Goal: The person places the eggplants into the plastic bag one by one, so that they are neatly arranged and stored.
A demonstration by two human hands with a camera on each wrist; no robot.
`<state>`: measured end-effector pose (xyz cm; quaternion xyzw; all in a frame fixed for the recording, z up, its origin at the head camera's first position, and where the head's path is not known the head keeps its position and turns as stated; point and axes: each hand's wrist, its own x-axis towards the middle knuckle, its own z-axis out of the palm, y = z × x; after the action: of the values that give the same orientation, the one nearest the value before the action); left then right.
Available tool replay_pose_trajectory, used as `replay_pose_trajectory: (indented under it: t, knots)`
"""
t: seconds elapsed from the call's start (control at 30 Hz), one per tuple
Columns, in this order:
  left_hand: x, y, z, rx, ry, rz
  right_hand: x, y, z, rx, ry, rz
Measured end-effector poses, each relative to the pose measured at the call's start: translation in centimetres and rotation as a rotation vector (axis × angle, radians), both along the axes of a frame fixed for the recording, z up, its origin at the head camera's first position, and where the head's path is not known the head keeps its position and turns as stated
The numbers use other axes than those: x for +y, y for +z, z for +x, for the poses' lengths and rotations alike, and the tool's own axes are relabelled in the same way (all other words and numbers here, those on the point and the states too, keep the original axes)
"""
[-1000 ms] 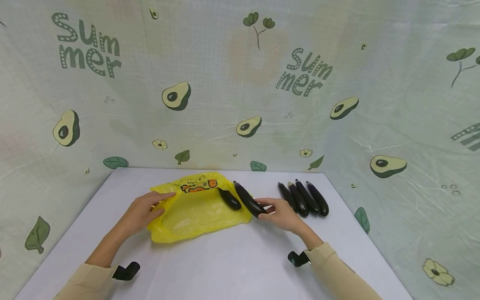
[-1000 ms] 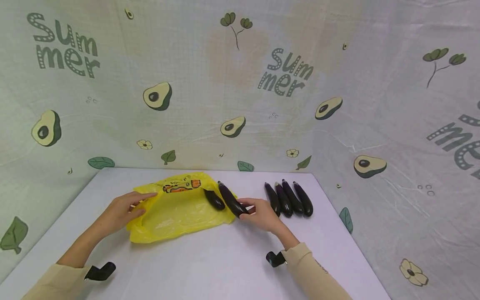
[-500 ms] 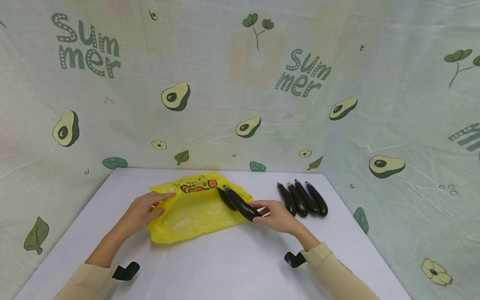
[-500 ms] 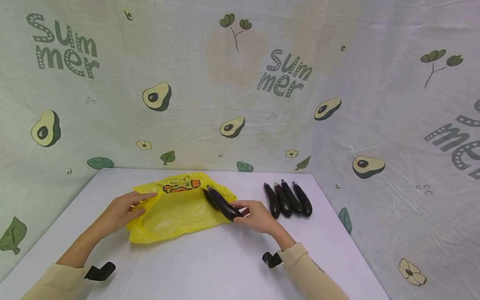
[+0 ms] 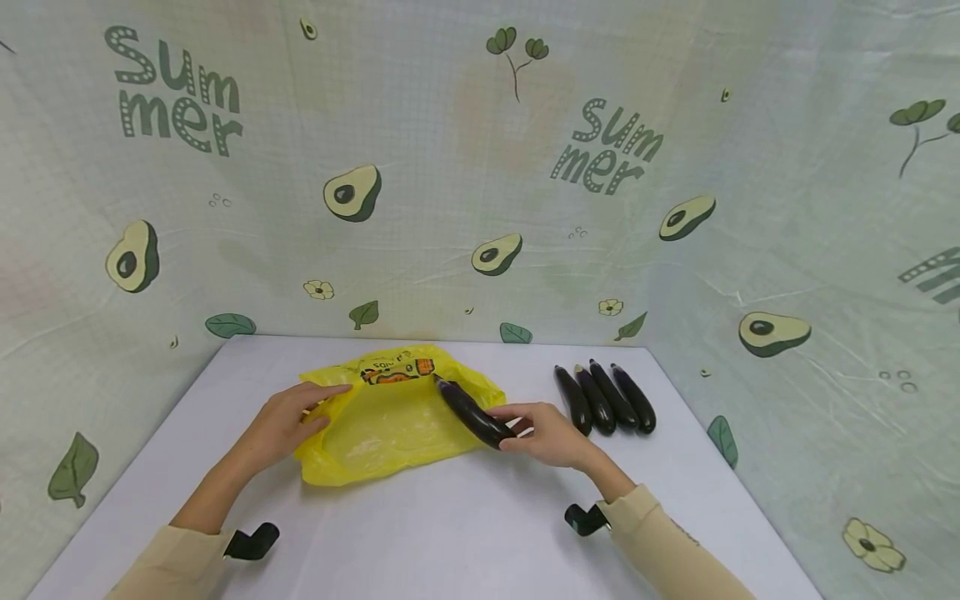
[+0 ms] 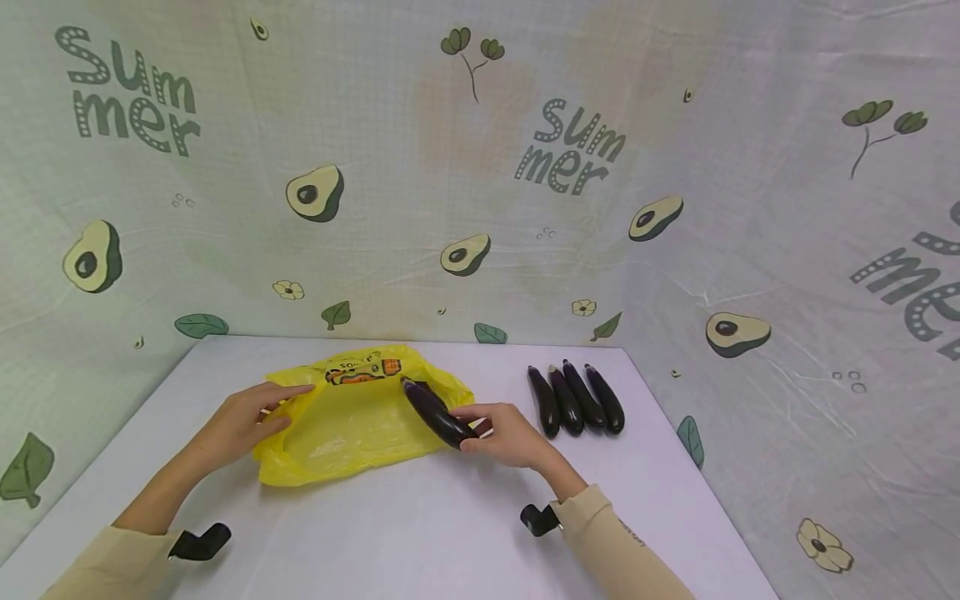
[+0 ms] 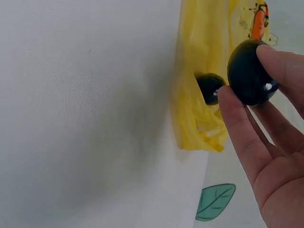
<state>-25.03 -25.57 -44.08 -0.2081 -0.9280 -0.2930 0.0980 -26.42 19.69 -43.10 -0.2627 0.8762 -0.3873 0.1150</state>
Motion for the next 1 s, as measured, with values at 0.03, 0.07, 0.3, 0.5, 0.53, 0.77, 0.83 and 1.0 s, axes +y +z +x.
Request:
replay_pose_trajectory:
  t: [0.03,0.07,0.3,0.5,0.53,0.77,0.83,1.0]
  knots:
    - [0.0,0.0,0.0,-0.002,0.001,0.001,0.0,0.0,0.0,-0.003,0.011,0.000]
    - [0.0,0.0,0.0,-0.002,-0.001,0.000,0.0,-0.1,0.0,-0.005,0.021,-0.002]
    - [0.1,0.1,0.0,0.005,0.001,-0.013,-0.4,-0.3,-0.1,0.017,0.064,0.006]
    - [0.2,0.2,0.0,0.012,-0.003,-0.007,-0.9,-0.3,-0.1,0.018,0.046,0.029]
    - [0.2,0.1,0.0,0.012,-0.004,-0.007,-1.0,-0.3,-0.1,0.020,0.041,0.035]
    - [0.3,0.2,0.0,-0.006,0.005,-0.009,-2.1,-0.4,-0.4,0.046,-0.008,0.081]
    - [0.4,0.3,0.0,-0.012,0.007,-0.007,-2.4,-0.6,-0.6,0.050,-0.022,0.085]
    - [0.5,0.4,0.1,-0.016,0.011,-0.010,-3.5,-1.0,-1.2,0.053,-0.054,0.076]
